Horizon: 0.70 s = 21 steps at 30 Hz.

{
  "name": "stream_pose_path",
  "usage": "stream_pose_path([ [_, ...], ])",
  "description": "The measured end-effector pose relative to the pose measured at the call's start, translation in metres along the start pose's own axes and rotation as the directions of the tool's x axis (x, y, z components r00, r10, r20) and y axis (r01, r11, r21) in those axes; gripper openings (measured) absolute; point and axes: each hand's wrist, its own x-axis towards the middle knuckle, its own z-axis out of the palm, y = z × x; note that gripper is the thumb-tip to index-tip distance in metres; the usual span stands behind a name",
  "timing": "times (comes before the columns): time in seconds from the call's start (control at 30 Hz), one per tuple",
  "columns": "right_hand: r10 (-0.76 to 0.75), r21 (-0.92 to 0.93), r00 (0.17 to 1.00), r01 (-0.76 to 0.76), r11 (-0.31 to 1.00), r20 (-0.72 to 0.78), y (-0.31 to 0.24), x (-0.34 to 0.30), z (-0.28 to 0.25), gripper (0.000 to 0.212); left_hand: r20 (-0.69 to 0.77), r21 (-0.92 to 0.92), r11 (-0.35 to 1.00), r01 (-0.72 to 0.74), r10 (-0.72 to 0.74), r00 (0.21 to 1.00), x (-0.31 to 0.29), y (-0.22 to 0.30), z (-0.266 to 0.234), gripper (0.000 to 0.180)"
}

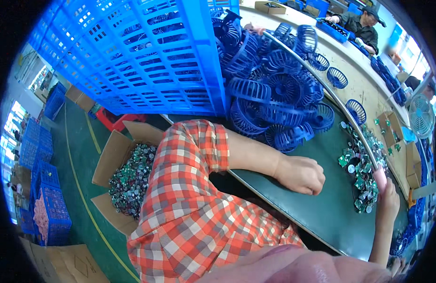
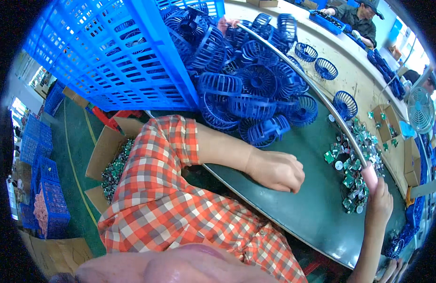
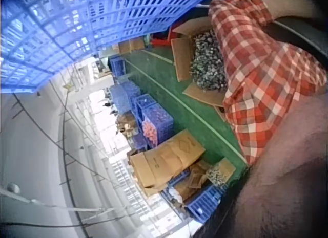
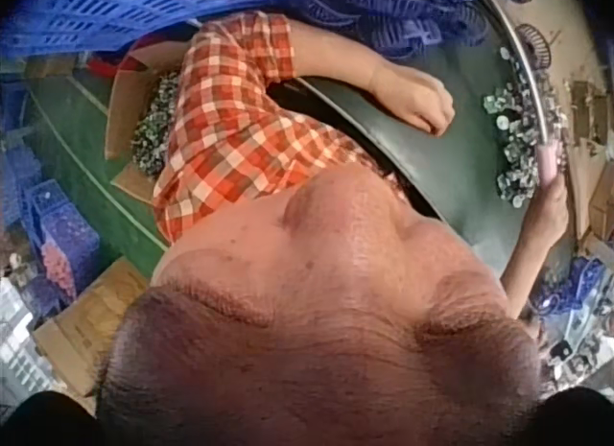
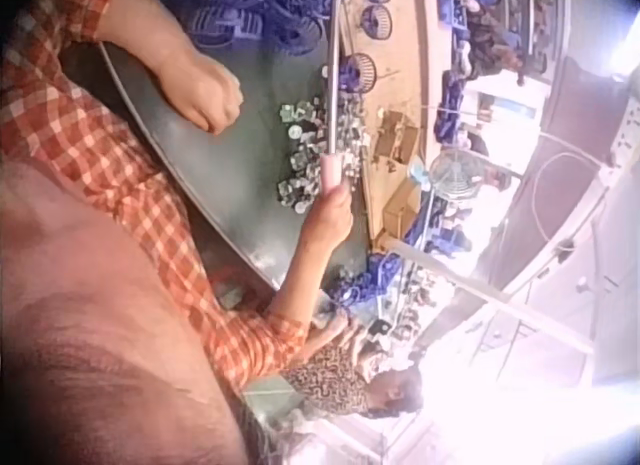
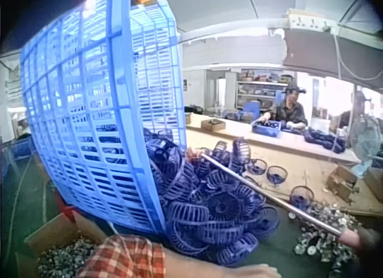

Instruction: Assembling portable electric fans by inserting small motors into plastic housings.

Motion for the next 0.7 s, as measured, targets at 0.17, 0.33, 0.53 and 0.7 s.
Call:
stream_pose_path([
  [0.17, 0.113, 0.181, 0.993, -0.107, 0.978, -0.025, 0.001, -0.030, -0.002, 0.045, 0.047, 0.072, 0.981, -0.179, 0.176, 0.983, 0.001, 0.007, 0.020, 0.010],
  [0.33, 0.304, 0.390, 0.937, -0.349, 0.852, 0.174, -0.029, -0.009, -0.013, 0.038, 0.032, 0.250, 0.940, -0.232, 0.232, 0.972, 0.006, 0.010, 0.002, 0.013],
  [0.53, 0.276, 0.587, 0.943, -0.331, 0.739, 0.184, -0.028, 0.071, -0.008, 0.026, -0.041, 0.369, 0.929, -0.012, 0.029, 0.999, -0.004, 0.011, -0.001, 0.017],
  [0.7, 0.220, 0.430, 0.943, -0.312, 0.847, 0.251, 0.026, 0.125, 0.038, 0.033, -0.110, 0.525, 0.835, 0.165, -0.126, 0.986, 0.009, 0.005, -0.013, 0.023],
])
